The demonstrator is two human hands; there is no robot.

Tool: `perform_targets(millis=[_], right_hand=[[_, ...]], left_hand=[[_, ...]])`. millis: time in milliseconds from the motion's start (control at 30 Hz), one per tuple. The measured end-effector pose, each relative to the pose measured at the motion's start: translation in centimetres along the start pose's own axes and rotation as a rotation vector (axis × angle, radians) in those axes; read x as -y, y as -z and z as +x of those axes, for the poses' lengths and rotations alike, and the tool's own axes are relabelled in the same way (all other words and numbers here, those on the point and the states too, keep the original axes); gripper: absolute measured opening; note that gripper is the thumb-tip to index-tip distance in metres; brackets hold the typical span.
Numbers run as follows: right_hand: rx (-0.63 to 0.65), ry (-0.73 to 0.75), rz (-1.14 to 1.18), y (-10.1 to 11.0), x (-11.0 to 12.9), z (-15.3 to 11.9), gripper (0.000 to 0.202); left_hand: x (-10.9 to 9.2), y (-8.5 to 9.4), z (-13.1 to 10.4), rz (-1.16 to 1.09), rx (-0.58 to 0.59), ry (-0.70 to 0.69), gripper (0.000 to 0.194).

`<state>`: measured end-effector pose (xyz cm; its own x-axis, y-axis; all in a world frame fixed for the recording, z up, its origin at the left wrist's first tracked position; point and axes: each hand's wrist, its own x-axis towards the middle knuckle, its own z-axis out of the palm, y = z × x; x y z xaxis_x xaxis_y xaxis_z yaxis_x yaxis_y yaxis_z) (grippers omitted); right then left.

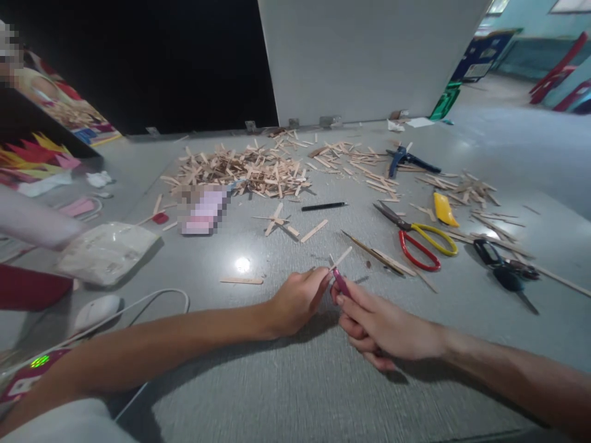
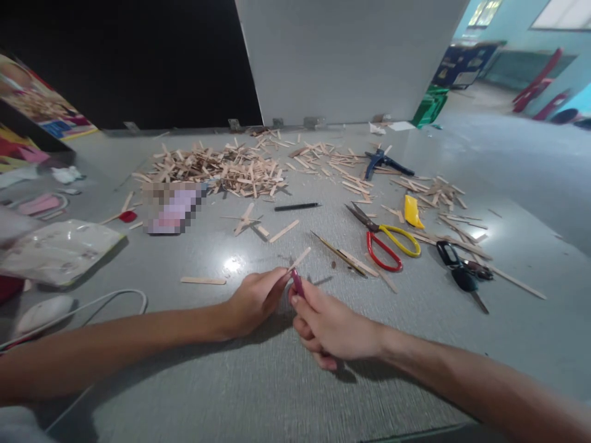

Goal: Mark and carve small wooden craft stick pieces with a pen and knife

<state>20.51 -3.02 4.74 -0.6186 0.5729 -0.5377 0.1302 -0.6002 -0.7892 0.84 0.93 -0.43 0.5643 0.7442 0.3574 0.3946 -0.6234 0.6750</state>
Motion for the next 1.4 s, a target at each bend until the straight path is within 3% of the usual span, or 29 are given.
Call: perform_targets(millis=[100,267,567,767,967,1100,1300,1400], right_hand=[[0.030,0.018,0.040,0.4,0.6,0.0,0.036],[-0.027,0.044,-0.035,2.4,0.9,-0.2,0.043],[-0.107,0.105,-0.161,4.9,0.8,0.0,0.052],[0.013,-0.042,-0.044,3.7,1.0,-1.2,0.055],[0.101,-0.168,-0.193,3.7,1.8,-2.6,0.060],[0.097,-0.143,-0.181,3.7,1.6,-2.5,0.062],[0.099,-0.004,-0.179,1.9,-0.4,-1.6,0.060],[0.077,-0.015,-0.184,2.2,0.2,-1.7,0.057]], left_hand=[[-0.2,0.0,0.5,-0.034,-0.017,0.069,0.042],[-0.2,0.2,0.7,-0.057,0.041,0.128,0.040],[0.2,0.0,0.6,0.050,0.029,0.034,0.037],[0.6,-0.1,0.0,0.171,0.006,-0.213,0.032],[0.6,0.0,-1.0,0.356,0.155,-0.390,0.023],[0.7,0.1,-1.1,0.375,0.166,-0.367,0.022],[0.5,0.8,-0.6,0.283,0.183,-0.370,0.020],[0.4,0.7,-0.5,0.276,0.159,-0.376,0.027]])
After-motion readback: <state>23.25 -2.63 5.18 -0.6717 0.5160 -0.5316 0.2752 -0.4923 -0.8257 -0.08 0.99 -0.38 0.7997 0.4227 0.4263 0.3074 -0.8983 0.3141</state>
